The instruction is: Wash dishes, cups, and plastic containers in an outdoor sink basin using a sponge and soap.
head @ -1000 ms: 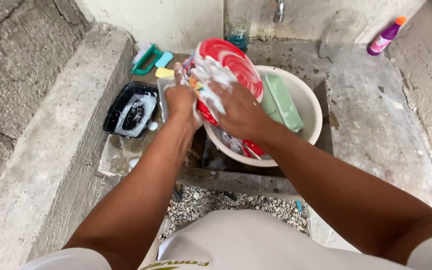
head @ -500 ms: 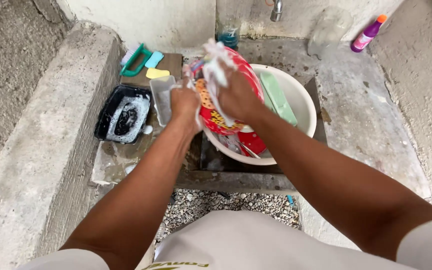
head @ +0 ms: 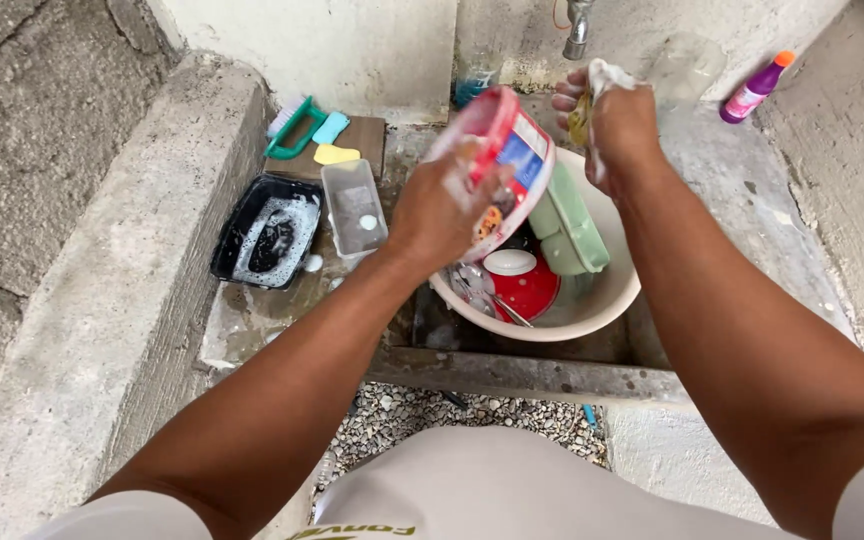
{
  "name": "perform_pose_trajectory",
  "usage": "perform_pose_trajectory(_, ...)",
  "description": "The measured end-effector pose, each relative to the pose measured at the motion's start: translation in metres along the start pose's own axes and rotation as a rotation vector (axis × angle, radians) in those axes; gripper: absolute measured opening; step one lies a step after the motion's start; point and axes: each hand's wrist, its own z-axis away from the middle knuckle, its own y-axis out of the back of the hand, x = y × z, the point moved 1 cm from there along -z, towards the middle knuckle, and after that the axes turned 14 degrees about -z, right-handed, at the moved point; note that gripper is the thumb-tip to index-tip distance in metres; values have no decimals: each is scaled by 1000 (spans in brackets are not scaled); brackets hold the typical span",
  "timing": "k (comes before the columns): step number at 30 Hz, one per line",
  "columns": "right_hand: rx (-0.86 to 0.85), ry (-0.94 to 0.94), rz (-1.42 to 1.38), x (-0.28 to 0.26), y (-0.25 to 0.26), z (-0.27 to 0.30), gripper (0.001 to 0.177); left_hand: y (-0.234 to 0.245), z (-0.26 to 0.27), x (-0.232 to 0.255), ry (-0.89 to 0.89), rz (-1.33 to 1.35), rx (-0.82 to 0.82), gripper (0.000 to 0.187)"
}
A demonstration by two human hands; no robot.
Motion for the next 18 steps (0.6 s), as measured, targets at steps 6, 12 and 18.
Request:
perform_pose_trajectory(6, -121, 188, 639, -15, 2, 36, 52, -25, 4, 8, -534, -377, 50, 44)
perform_pose_trajectory(12, 79, 59, 1053, -10, 23, 57, 28, -23, 6, -7, -369, -528, -332, 52)
perform_pose_trajectory(18, 88, 346, 985, -3, 24, 73, 18, -21, 3, -38, -67, -492, 295, 86)
